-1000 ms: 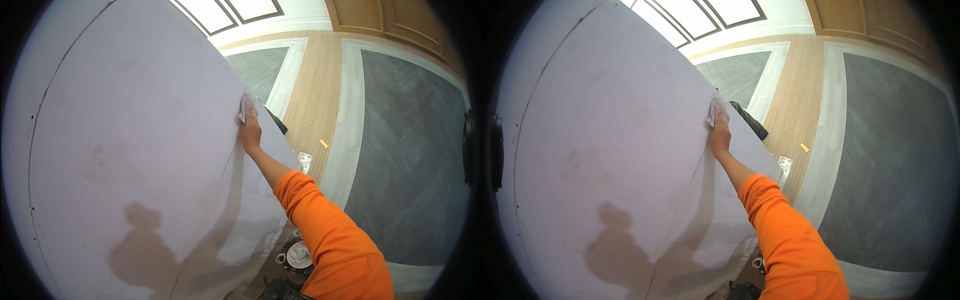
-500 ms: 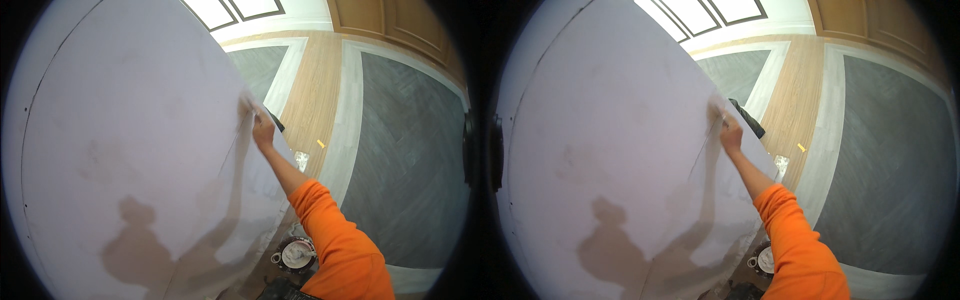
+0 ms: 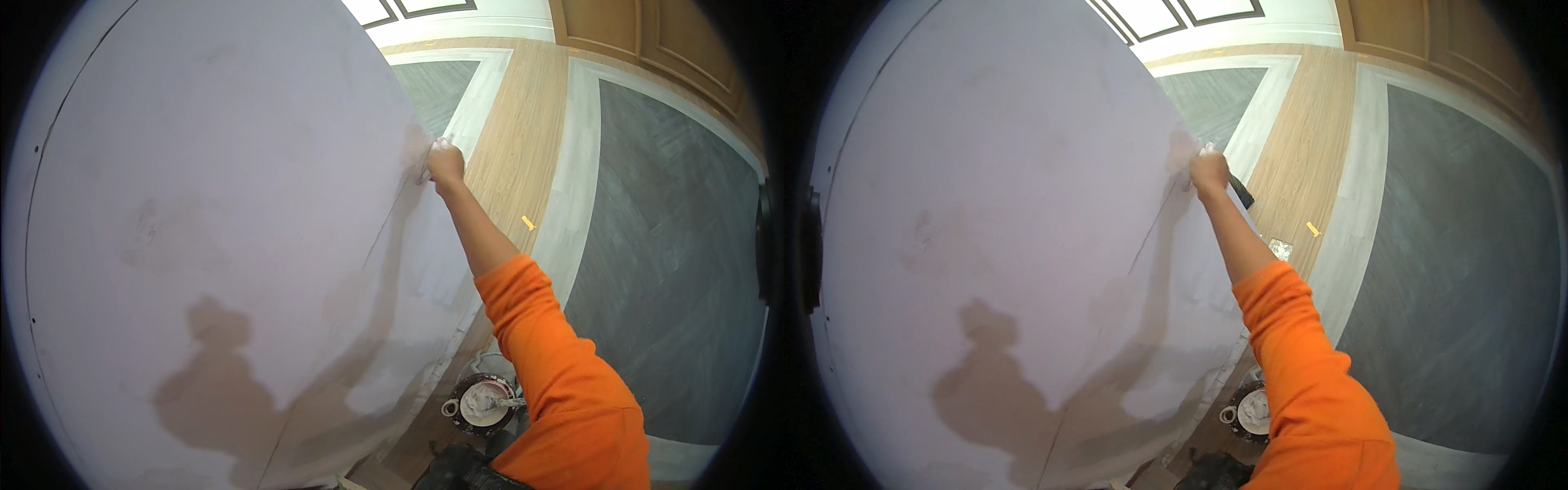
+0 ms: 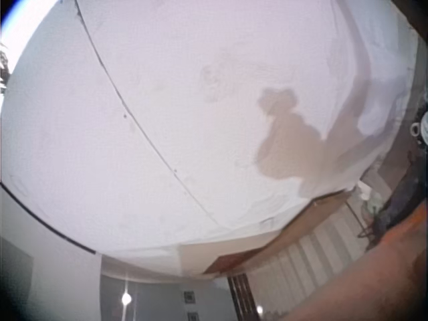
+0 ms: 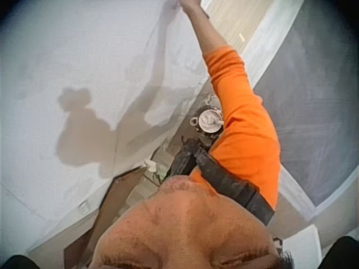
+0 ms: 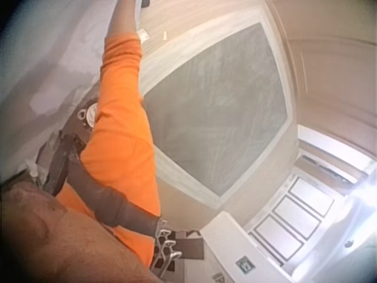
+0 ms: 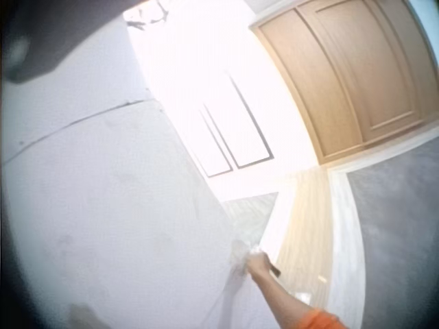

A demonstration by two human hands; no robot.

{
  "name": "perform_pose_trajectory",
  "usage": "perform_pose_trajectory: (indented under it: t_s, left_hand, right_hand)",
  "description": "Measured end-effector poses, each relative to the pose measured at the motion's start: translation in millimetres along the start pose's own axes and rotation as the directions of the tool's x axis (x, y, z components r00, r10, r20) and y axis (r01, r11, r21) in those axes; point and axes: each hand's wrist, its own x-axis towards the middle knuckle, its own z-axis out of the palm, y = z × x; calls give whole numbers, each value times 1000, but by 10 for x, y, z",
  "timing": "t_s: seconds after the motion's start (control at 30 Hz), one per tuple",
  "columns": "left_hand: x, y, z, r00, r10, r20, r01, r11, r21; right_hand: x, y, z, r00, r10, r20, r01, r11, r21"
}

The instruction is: The person mixes a white paste in a small bowl, scoops it onto a green plastic sheet, and applies it to a vertical wall using a putty knife. They smooth the compound along a seam and later apply masking tape over the treated area.

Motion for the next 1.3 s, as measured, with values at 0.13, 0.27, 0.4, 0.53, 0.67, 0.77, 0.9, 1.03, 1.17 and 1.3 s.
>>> perform_pose_trajectory:
  t_s: [0.13,0.27,0.4,0.53,0.67,0.77,0.9,1.03,1.17,1.3]
  left_hand:
    - [7,-23,-28,1000,-2,4,2,1000,-7]
    - [-90,-27,-215,999,1,-44,-2,1000,-17]
    - [-62,-48,-200,999,-7,-33,7,1000,-18]
    - [-44,-99,-235,999,-18,-30,18,1000,-23]
    - [-141,-157,-450,996,-20,-88,15,998,-57]
    - [-119,-186,-447,996,-26,-85,21,998,-59]
    - [-152,-226,-521,993,-41,-112,34,997,-71]
    - [-188,-307,-701,986,-39,-165,18,992,-126]
    - [-308,-229,-657,998,-66,21,67,998,-19]
    - [-418,-315,-761,988,28,-152,-37,998,-58]
  right_hand:
    - [-371,-348,428,912,-346,-220,227,874,-430]
    - [-988,-187,238,930,-359,-76,333,913,-238]
    - [-403,-59,-72,987,11,-160,-23,997,-69]
    - [-103,-117,9,987,-73,-143,65,996,-63]
    - [-364,218,-27,988,-155,22,146,963,225]
    - [-398,274,-108,932,-357,-64,362,923,129]
    - [-920,596,147,793,-607,-56,601,794,-92]
    - [-1096,412,187,799,-585,-142,597,799,67]
    - [-1148,454,574,757,-572,-315,555,818,-152]
    - [-1685,836,424,795,-604,-64,607,794,47]
